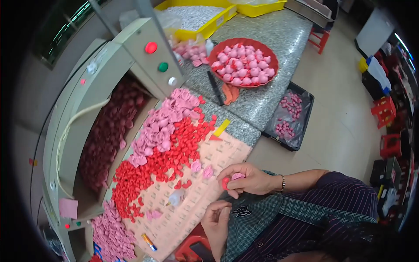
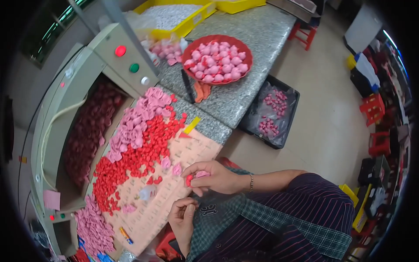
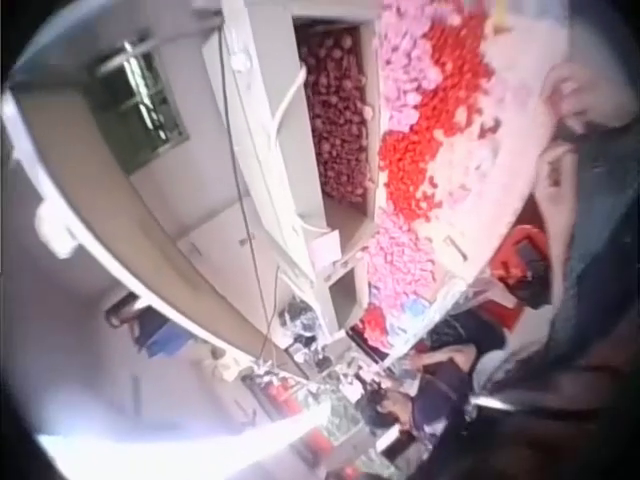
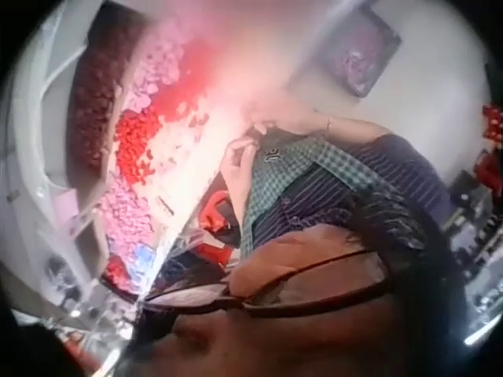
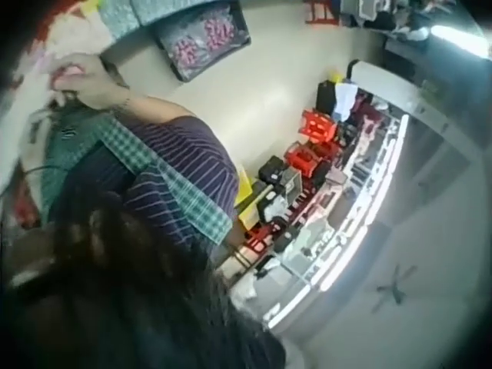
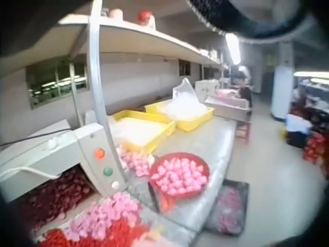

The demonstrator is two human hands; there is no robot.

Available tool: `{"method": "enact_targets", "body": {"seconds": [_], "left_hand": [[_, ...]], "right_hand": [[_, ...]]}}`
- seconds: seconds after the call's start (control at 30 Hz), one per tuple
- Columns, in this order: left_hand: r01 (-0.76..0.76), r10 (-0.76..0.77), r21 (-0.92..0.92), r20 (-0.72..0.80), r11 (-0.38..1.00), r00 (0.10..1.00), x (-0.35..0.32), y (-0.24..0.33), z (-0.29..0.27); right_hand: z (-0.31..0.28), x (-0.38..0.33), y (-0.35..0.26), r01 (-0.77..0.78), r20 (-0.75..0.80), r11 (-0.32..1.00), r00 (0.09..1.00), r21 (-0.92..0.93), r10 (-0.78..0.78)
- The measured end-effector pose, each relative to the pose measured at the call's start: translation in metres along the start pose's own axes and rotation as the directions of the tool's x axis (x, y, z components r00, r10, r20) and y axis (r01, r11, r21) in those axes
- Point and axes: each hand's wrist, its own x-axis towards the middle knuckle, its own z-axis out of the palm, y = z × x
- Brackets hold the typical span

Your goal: Applying glue to small pink components and joining them as part of a factory assembly line.

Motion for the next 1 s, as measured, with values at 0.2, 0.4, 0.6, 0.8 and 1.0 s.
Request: {"method": "enact_targets", "body": {"seconds": [0.2,0.4,0.6,0.8,1.0], "left_hand": [[-0.479,0.510,0.544,0.106,0.689,0.854,0.106,0.041,0.069],[-0.480,0.647,0.804,0.163,0.350,0.745,0.277,0.050,0.116],[-0.203,0.499,0.957,0.076,0.206,0.863,0.309,0.047,0.151],[0.002,0.323,0.969,-0.084,0.248,0.943,0.315,0.063,0.166],[0.006,0.307,0.959,-0.096,0.282,0.947,0.326,0.053,0.148]], "right_hand": [[-0.054,-0.028,-0.020,0.310,-0.313,0.945,0.912,0.104,-0.265],[-0.069,-0.028,-0.044,0.471,-0.311,0.871,0.856,0.139,-0.413],[-0.081,-0.038,-0.050,0.495,-0.293,0.850,0.851,0.177,-0.435],[-0.091,-0.041,-0.047,0.440,-0.276,0.862,0.887,0.253,-0.371],[-0.092,-0.039,-0.046,0.370,-0.260,0.840,0.923,0.397,-0.284]]}}
